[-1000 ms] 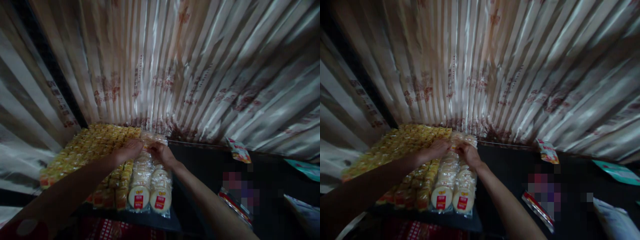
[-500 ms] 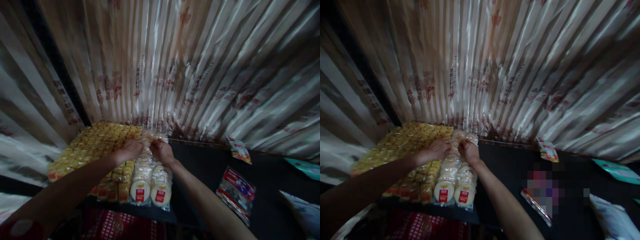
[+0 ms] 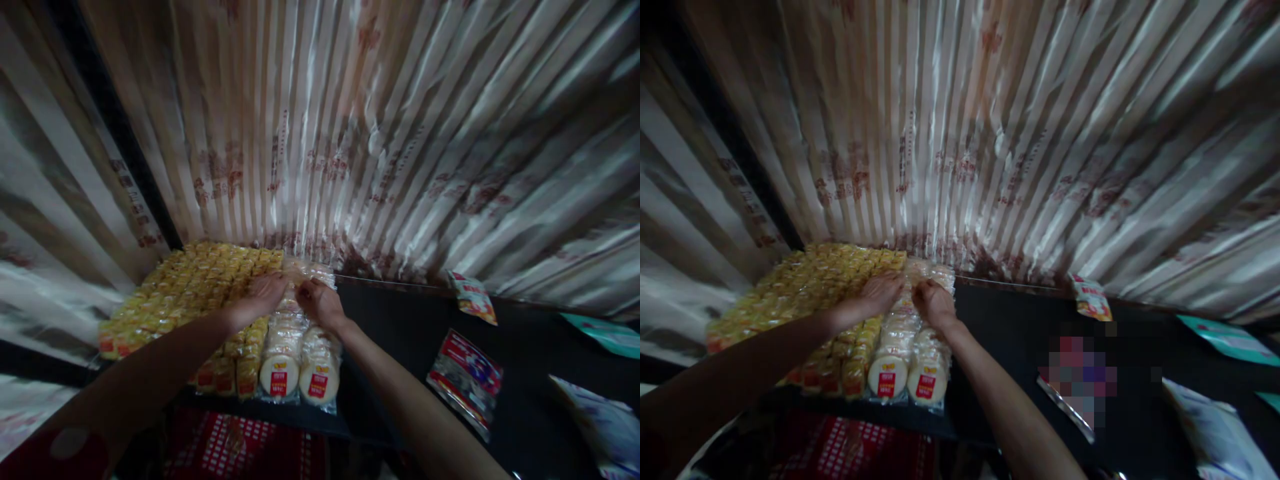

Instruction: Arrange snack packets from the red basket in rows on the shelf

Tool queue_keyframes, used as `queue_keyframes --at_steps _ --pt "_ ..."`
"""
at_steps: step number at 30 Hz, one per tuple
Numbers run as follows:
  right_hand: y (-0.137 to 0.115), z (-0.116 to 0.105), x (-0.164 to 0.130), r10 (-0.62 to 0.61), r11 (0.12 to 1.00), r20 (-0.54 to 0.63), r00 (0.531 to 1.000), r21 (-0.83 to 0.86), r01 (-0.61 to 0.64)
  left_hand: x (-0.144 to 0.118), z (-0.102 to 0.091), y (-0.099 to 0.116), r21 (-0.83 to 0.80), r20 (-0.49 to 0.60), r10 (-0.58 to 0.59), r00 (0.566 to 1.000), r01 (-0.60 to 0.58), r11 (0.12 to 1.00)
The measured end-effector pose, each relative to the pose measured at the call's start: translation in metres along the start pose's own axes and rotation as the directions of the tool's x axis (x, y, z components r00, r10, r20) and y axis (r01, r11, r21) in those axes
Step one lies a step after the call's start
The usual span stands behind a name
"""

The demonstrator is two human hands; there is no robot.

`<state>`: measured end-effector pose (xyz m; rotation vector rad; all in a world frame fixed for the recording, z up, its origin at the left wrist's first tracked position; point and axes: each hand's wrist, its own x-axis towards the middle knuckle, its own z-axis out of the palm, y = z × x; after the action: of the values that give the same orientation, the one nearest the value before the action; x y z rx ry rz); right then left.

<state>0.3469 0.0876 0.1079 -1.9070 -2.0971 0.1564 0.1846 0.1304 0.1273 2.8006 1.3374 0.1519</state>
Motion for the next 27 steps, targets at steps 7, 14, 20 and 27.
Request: queue_keyframes --at_steps 7,14,20,27 --pt "-0.004 0.002 0.001 0.046 0.999 0.001 0.999 -0.011 -0.046 -0.016 -0.016 0.002 0.009 0.148 0.1 0.984 -0.102 0.995" --pt "-0.001 0.005 -0.004 0.032 0.995 -0.049 0.998 0.094 -0.027 -0.019 -0.021 0.01 0.028 0.233 0.039 0.972 -0.046 0.999" --pt "0.001 -0.003 -0.018 -0.117 0.983 -0.06 0.991 0.136 0.125 -0.018 -0.014 0.008 -0.02 0.17 -0.036 0.985 0.04 0.999" --pt "-0.005 0.0 -0.021 0.022 1.0 0.011 1.0 0.009 -0.022 -0.027 -0.004 0.004 0.013 -0.035 0.102 0.994 -0.101 0.995"
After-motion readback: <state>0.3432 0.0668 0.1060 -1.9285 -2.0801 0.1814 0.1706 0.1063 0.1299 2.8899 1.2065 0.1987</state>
